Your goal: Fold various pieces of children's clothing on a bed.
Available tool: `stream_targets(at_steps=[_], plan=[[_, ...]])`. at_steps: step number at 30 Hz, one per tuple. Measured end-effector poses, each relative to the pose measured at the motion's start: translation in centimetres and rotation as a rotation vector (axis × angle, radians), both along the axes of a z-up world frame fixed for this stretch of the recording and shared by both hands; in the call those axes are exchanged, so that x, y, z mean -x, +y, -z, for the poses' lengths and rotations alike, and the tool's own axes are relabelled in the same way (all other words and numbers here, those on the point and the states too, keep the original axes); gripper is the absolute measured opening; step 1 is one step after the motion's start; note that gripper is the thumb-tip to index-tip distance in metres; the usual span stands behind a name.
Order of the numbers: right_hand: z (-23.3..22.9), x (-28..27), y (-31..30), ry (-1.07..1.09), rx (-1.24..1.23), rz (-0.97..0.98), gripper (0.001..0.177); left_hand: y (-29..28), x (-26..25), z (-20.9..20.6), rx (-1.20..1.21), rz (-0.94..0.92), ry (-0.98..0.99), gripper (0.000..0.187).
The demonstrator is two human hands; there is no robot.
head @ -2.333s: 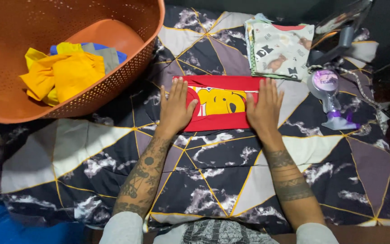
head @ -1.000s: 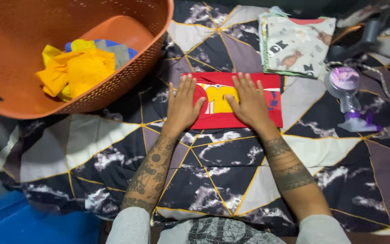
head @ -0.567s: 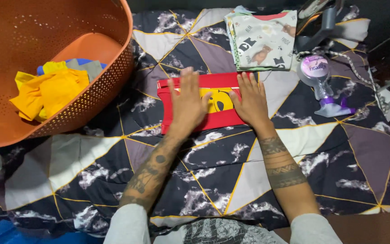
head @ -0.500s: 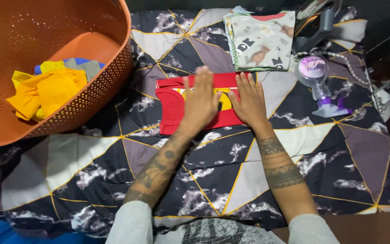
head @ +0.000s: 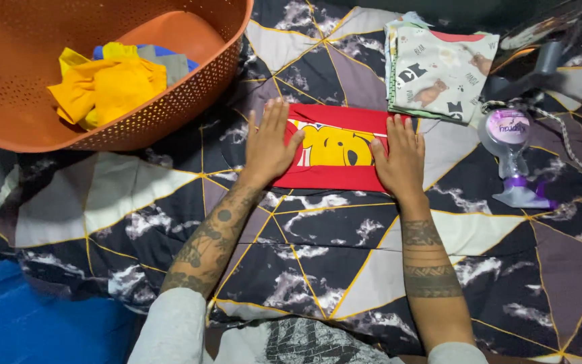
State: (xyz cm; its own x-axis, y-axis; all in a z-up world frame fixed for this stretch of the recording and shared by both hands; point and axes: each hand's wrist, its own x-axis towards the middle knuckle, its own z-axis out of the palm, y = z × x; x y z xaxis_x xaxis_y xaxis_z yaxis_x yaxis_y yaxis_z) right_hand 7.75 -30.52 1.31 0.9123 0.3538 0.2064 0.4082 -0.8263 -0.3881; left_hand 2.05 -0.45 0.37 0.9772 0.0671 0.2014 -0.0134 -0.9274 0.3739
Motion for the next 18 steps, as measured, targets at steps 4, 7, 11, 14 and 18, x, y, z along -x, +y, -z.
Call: stream_targets(at_steps=[4, 7, 11, 14, 18], plan=[[0.7, -0.1, -0.1, -0.019, -0.013, 0.001, 0.063, 0.4, 0.2, -0.3, 0.008, -0.052, 0.003, 0.077], [0.5, -0.2, 0.0, -0.041, -0.023, 0.008, 0.062, -2.1, -0.7, -2.2, -0.006, -0.134, 0.024, 0.079], [0.7, -0.2, -0.1, -0.034, -0.024, 0.016, 0.061, -8.4, -1.9, -2.0, -0.028, -0.036, -0.098, 0.078], [1.1, -0.3, -0.4, -0.049, -0.020, 0.015, 0.059, -11.4, -2.5, -0.2, -0.021, 0.143, -0.145, 0.075], [0.8, 0.0, -0.4, -0.045, -0.039, 0.017, 0.058, -10.8, -2.9, 1.0, 0.014, 0.286, -0.085, 0.071]])
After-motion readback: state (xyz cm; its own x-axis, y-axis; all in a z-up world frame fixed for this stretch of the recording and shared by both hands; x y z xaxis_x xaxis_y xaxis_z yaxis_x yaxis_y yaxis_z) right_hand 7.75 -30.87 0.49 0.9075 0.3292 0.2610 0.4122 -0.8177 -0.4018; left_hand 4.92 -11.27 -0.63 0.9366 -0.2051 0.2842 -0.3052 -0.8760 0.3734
